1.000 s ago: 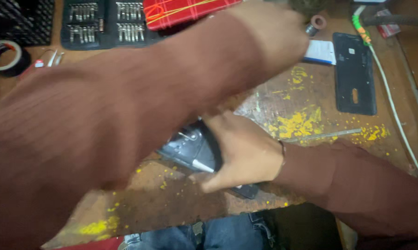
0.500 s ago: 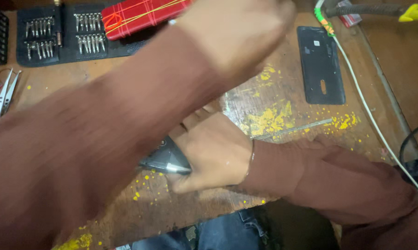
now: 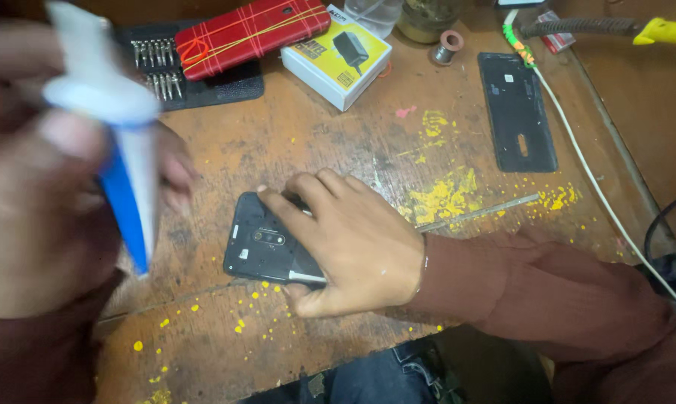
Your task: The person cleans the back of a disassembled smartphone with a yellow tool, applies adhesive from a tube, and uses tweezers to adjust internal components. The phone is handled and repositioned multiple times during the process.
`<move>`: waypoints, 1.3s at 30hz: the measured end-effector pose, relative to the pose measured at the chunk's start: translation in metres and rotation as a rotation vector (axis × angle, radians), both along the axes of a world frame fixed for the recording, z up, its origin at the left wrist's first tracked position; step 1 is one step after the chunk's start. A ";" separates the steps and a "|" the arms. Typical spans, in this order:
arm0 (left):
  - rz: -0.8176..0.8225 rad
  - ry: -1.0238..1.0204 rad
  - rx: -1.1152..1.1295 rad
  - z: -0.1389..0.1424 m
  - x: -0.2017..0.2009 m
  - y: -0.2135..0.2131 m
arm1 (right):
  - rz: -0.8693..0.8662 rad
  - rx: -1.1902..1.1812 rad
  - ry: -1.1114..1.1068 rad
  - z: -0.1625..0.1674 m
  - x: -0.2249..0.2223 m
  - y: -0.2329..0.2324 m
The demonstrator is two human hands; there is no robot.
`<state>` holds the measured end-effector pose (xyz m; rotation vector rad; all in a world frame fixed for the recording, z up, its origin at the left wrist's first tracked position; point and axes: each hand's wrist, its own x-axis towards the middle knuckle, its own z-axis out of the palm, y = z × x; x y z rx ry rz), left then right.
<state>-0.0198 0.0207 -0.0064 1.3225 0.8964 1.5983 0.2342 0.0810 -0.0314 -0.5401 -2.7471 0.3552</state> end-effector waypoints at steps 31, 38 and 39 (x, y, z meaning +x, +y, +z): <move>-0.052 0.915 -0.129 -0.012 0.021 0.016 | 0.096 0.023 0.583 -0.004 0.016 0.051; -0.053 0.961 -0.055 0.008 -0.003 0.019 | 0.024 -0.035 0.551 -0.003 0.020 0.073; -0.091 0.886 -0.003 0.012 -0.008 0.019 | -0.004 -0.130 0.540 -0.004 0.020 0.074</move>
